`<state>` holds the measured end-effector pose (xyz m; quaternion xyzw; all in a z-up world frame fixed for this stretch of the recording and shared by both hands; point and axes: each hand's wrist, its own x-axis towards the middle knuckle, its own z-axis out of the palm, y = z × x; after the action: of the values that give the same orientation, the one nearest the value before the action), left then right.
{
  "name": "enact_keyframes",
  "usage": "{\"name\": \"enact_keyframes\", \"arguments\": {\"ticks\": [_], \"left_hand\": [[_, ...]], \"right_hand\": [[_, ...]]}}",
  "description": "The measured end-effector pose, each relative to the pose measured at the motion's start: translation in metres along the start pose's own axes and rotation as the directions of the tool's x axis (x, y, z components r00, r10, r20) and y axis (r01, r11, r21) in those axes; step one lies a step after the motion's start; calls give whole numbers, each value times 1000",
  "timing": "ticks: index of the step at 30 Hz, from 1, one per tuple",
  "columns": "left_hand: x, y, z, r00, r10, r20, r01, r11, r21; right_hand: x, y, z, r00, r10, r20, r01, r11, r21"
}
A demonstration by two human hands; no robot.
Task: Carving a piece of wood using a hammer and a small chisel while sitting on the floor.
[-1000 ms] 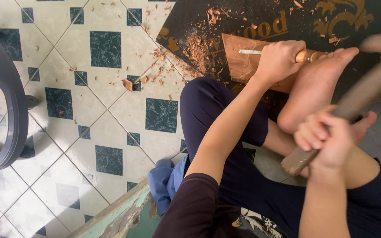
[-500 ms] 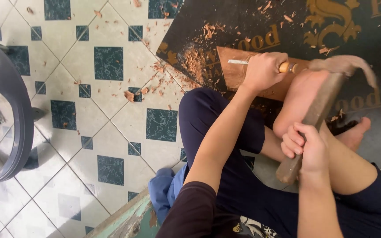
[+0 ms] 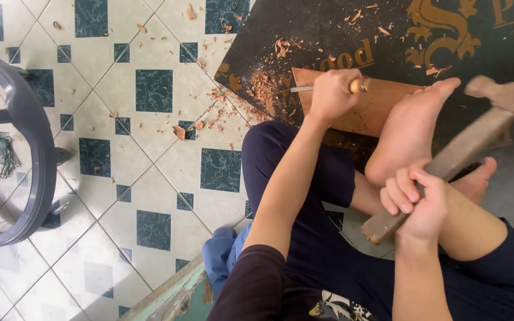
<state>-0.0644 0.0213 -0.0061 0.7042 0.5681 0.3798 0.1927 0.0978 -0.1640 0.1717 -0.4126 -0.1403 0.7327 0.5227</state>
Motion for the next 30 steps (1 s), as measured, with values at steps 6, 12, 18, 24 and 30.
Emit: {"name": "enact_keyframes", "arguments": {"ticks": [6, 12, 18, 24, 30], "left_hand": [[2, 50, 5, 979, 202, -1, -199, 964, -174], [6, 56, 18, 988, 155, -8, -153, 961, -229], [11, 58, 23, 995, 92, 22, -85, 971, -222], [16, 55, 27, 990, 138, -16, -139, 972, -188], [13, 49, 31, 994, 60, 86, -48, 990, -136]], "right_hand": [[-14, -21, 20, 986, -33, -166, 31, 999, -12], [-16, -21, 5, 983, -7, -186, 0, 999, -39], [-18, -33, -12, 977, -104, -185, 70, 981, -181], [3, -27, -13, 992, 41, -120, -57, 989, -135], [-9, -32, -18, 998, 63, -31, -65, 994, -82]]}}
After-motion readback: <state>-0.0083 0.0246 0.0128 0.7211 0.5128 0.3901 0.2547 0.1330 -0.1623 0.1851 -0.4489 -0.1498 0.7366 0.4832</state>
